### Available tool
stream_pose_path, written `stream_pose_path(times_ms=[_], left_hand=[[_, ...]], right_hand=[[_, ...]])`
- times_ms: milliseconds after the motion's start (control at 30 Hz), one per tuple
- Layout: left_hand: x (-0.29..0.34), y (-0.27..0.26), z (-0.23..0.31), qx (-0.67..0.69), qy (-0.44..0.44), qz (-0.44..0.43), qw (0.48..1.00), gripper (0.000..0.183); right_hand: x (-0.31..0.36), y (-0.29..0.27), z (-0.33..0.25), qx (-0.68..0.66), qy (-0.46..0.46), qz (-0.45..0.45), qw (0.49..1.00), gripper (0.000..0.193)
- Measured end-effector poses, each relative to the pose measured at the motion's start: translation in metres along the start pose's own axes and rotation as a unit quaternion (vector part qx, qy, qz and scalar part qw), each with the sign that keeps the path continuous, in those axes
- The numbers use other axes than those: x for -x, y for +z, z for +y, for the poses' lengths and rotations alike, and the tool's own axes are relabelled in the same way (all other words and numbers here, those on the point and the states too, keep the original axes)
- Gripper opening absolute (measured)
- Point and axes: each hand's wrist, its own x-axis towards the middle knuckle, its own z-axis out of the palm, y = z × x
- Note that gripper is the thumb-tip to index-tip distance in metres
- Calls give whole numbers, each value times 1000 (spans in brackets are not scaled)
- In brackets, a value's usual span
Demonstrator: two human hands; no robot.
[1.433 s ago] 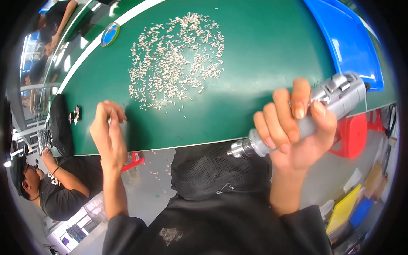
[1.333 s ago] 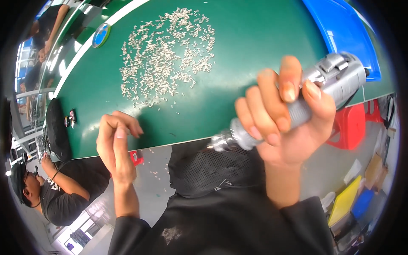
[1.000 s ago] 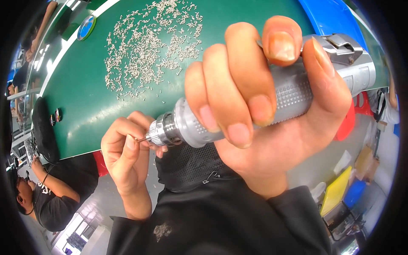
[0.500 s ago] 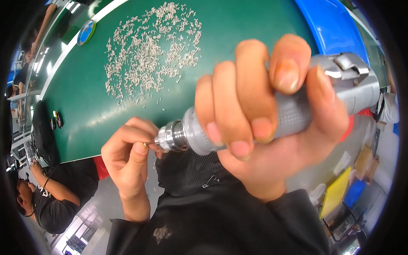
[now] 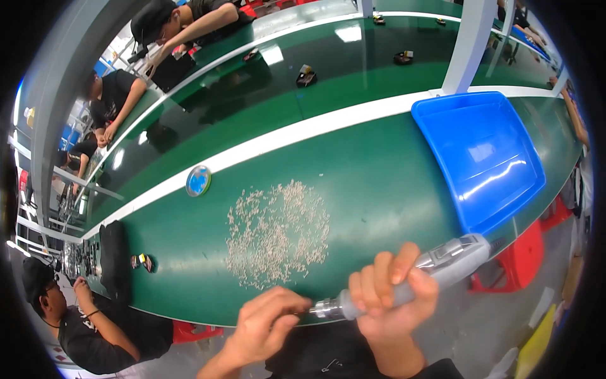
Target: Using an electric screwdriver to fasten small screws into electronic device components on an assembly line.
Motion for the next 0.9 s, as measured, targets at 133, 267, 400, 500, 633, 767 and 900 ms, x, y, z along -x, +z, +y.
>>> stream_pose_path(times_ms=[133,267,400,500,633,767,900], left_hand=[[-76,-37,-8,-133,6,14,991,33],[-214,-65,-74,-229,67,126,963,21],[-305,-77,-133,-209,21,135,968,25],[-332,-60,-135,-344,6,127,930,31],[-353,-52,-140,-484,-19,120,867,40],[-352,-73,-145,-517,83,60,850,38],[-304,-89,-136,-455,154,78,873,32]], right_hand=[[-13,-13,-9,6,-53,69,996,19],[-14,-31,-4,16,-45,97,994,18],[-4,-40,-6,16,-17,69,997,18],[-1,-44,-9,24,-4,62,998,19],[2,-41,-12,32,6,75,997,19],[5,-44,-13,14,28,62,998,19],[4,-46,-14,7,57,58,997,21]])
